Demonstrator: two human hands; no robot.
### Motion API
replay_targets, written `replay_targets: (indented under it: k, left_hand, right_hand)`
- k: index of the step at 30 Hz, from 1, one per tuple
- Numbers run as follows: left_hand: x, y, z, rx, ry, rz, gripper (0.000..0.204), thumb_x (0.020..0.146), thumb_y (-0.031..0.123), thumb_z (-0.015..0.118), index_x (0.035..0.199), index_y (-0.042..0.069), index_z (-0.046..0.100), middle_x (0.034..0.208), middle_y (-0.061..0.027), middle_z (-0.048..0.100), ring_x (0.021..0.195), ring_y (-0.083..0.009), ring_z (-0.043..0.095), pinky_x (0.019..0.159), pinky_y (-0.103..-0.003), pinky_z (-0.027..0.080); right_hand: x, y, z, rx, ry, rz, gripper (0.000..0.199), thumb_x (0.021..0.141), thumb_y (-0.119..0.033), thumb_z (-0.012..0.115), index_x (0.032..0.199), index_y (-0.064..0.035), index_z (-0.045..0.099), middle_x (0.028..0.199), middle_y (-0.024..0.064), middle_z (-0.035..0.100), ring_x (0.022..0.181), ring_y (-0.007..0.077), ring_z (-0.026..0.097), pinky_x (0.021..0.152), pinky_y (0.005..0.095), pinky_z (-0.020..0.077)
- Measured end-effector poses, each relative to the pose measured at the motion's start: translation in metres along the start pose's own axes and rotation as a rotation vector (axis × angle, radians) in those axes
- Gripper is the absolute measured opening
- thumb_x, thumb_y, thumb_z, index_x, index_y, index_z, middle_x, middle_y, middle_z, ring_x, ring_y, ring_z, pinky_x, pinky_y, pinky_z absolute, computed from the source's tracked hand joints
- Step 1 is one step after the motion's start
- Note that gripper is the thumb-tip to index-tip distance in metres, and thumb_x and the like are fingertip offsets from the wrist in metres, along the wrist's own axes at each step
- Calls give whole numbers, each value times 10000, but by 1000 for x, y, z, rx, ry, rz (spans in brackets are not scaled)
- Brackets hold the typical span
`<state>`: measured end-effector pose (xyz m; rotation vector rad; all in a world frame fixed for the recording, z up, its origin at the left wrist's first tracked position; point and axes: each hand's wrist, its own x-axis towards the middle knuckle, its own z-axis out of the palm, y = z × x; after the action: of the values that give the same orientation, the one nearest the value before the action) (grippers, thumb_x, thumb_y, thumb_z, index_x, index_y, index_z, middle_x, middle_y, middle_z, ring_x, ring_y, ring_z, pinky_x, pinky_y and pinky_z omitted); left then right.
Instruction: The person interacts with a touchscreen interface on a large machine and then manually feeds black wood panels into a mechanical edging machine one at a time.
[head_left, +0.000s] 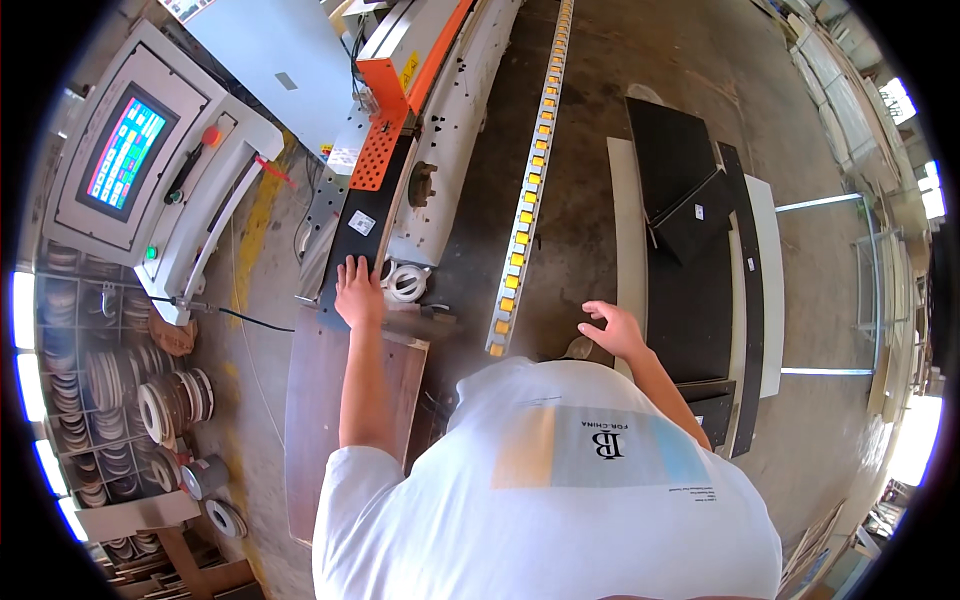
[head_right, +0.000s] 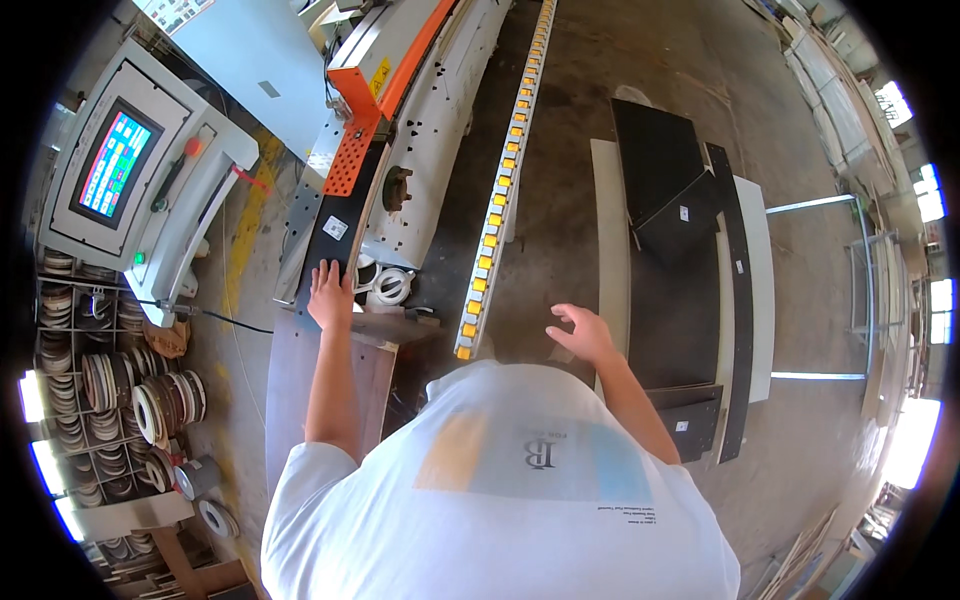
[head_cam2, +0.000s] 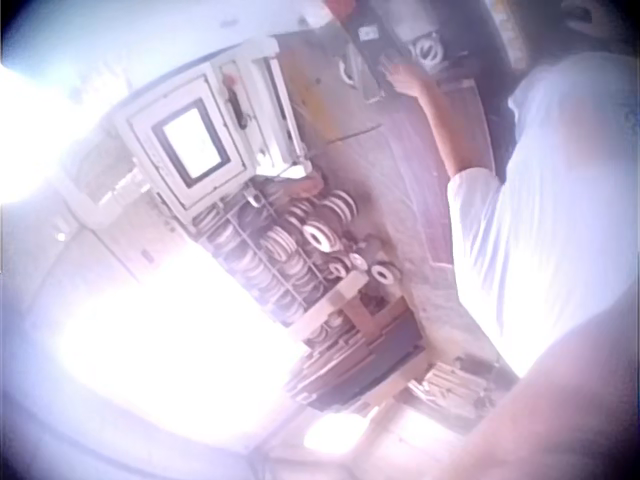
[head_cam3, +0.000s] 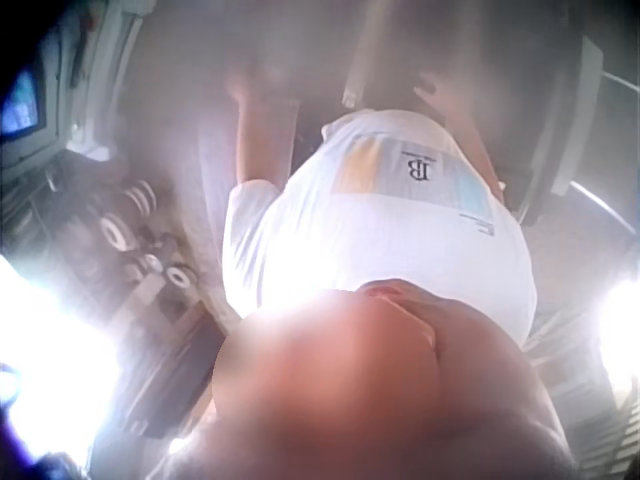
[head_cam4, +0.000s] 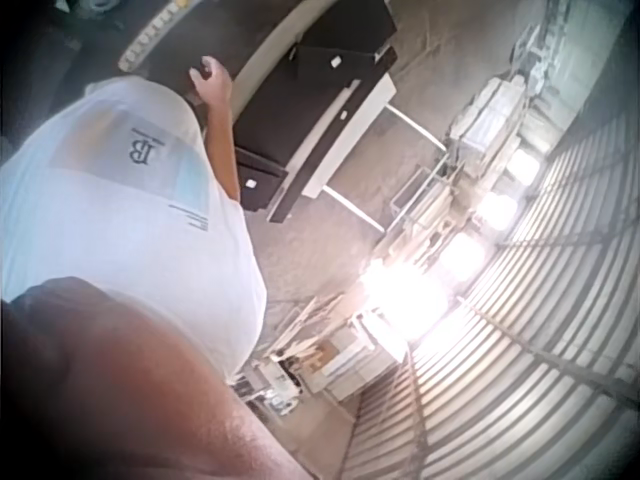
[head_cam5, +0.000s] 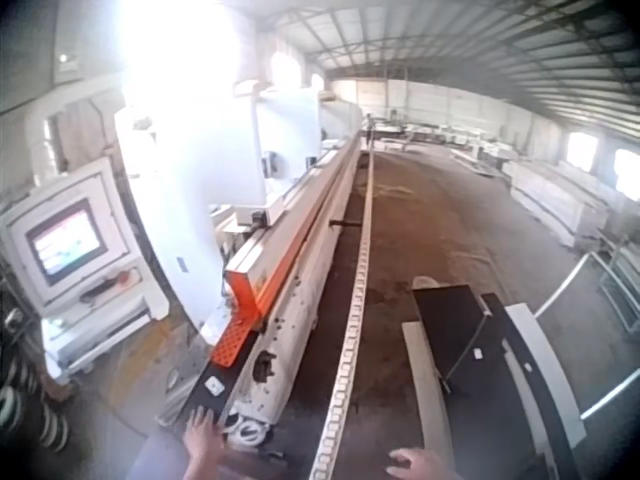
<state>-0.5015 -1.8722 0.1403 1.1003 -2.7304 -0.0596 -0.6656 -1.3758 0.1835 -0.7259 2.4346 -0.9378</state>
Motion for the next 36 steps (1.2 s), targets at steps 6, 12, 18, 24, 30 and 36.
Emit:
replay_targets:
  k: [6, 12, 18, 24, 30, 36]
  left_hand:
    - [19, 13, -8, 75, -116, -20, 441, 1006, 362, 544, 1409, 184, 565, 1553, -51, 484, 1416, -308, 470, 1001, -454, 529]
    - [28, 26, -9, 95, -124, -21, 448, 1006, 361, 547, 1420, 192, 558, 1564, -49, 472, 1417, -306, 471, 996, -455, 534]
    - [27, 24, -5, 111, -106, -10, 447, 1013, 363, 535, 1429, 199, 556, 1559, -51, 482, 1412, -306, 478, 990, -446, 539]
    - [24, 22, -8, 135, -126, -32, 444, 1020, 364, 520, 1432, 205, 557, 1555, -51, 490, 1412, -304, 479, 989, -442, 543]
    - [34, 30, -10, 138, -119, -37, 454, 1020, 370, 516, 1442, 208, 552, 1561, -54, 482, 1422, -304, 470, 1017, -444, 524]
    - [76, 69, -15, 215, -210, 89, 407, 1032, 328, 499, 1417, 204, 542, 1541, -73, 492, 1366, -327, 510, 1023, -480, 518]
  right_hand:
    - [-35, 87, 34, 103, -100, 286, 538, 855, -324, 794, 1283, -39, 635, 1215, 132, 725, 1049, 246, 717, 928, 366, 560]
    - [-90, 160, 58, 126, -173, 539, 673, 865, -441, 764, 1371, -34, 590, 1230, 154, 713, 1134, 280, 686, 981, 380, 536]
    - [-117, 197, 70, 129, -371, 598, 839, 889, -641, 634, 1438, -14, 544, 1403, 194, 611, 1293, 331, 590, 1085, 394, 459]
    - [-99, 180, 68, 237, -485, 617, 781, 909, -666, 587, 1371, -38, 624, 1384, 198, 623, 1284, 333, 588, 1088, 397, 443]
    - [-104, 201, 87, 335, -508, 640, 737, 922, -671, 559, 1306, -53, 676, 1323, 191, 658, 1260, 345, 593, 1070, 412, 444]
    - [-120, 172, 86, 122, -402, 617, 696, 908, -669, 577, 1234, -70, 719, 1279, 197, 669, 1209, 355, 611, 1044, 425, 461]
